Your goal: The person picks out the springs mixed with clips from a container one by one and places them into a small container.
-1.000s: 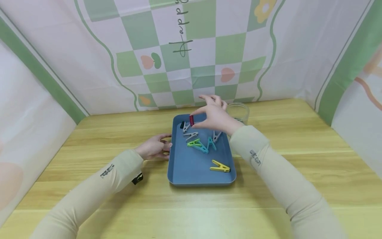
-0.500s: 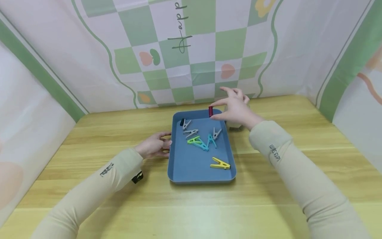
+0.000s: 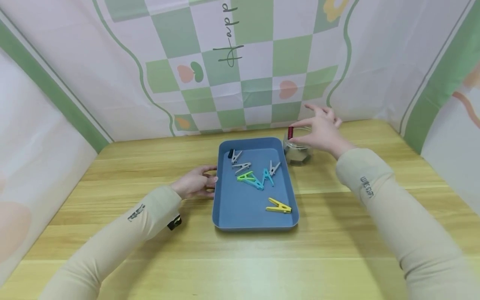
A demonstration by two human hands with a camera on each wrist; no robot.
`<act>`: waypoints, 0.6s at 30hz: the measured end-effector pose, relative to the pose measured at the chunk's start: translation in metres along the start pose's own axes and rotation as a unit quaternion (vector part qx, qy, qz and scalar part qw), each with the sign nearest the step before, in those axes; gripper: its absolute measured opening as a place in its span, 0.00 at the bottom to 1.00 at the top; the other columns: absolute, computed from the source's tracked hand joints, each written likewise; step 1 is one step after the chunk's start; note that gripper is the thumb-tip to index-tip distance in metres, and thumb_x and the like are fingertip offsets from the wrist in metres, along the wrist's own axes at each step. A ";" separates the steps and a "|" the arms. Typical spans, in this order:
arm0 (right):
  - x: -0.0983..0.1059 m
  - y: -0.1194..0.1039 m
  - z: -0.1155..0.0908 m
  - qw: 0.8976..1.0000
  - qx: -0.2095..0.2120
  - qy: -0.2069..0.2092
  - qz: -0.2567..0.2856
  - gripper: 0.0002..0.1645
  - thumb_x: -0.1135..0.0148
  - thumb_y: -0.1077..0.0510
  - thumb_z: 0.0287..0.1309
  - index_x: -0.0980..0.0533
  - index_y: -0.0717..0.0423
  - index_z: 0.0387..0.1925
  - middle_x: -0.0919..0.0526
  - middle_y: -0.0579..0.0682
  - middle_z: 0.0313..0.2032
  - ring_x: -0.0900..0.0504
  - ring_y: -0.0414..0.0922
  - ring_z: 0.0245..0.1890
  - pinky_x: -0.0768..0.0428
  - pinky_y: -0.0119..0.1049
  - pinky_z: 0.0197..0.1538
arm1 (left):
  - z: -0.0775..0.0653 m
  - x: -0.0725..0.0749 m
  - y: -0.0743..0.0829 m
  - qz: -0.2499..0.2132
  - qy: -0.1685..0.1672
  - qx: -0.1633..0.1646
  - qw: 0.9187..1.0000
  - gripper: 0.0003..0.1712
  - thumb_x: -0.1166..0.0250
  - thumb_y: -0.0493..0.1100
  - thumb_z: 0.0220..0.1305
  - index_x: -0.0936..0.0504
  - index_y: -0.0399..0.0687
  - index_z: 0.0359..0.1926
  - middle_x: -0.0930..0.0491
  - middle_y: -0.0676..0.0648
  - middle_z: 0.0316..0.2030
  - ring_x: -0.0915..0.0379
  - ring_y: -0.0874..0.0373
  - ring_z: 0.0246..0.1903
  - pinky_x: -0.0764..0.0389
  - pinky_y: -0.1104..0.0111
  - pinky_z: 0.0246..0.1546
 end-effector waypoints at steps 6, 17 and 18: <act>0.007 0.016 0.001 0.999 -0.027 -0.006 -0.016 0.34 0.31 0.46 0.51 0.24 0.66 0.52 0.61 0.64 0.73 0.67 0.73 0.66 0.63 0.70 0.55 | 0.001 0.002 -0.003 -0.002 0.005 -0.001 1.000 0.32 0.49 0.34 0.70 0.47 0.47 0.72 0.29 0.36 0.59 0.24 0.51 0.48 0.18 0.61 0.46; 0.008 0.024 0.001 0.999 -0.043 -0.013 -0.027 0.34 0.32 0.45 0.52 0.25 0.66 0.53 0.63 0.64 0.73 0.68 0.73 0.65 0.64 0.70 0.55 | 0.002 -0.001 -0.003 -0.009 0.009 0.001 1.000 0.32 0.48 0.35 0.71 0.47 0.49 0.72 0.28 0.37 0.59 0.23 0.52 0.46 0.18 0.62 0.45; 0.009 0.024 0.001 0.999 -0.045 -0.014 -0.027 0.34 0.32 0.45 0.52 0.25 0.66 0.53 0.64 0.64 0.73 0.68 0.73 0.65 0.64 0.70 0.55 | 0.002 -0.002 -0.002 -0.010 0.009 0.001 1.000 0.33 0.48 0.35 0.71 0.47 0.49 0.73 0.28 0.37 0.59 0.23 0.52 0.46 0.18 0.62 0.45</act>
Point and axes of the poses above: each hand's wrist, its own z-axis towards the middle knuckle, its own x-axis out of the back of the hand, y = z × x, the point moved 3 cm from there along z, towards the middle knuckle
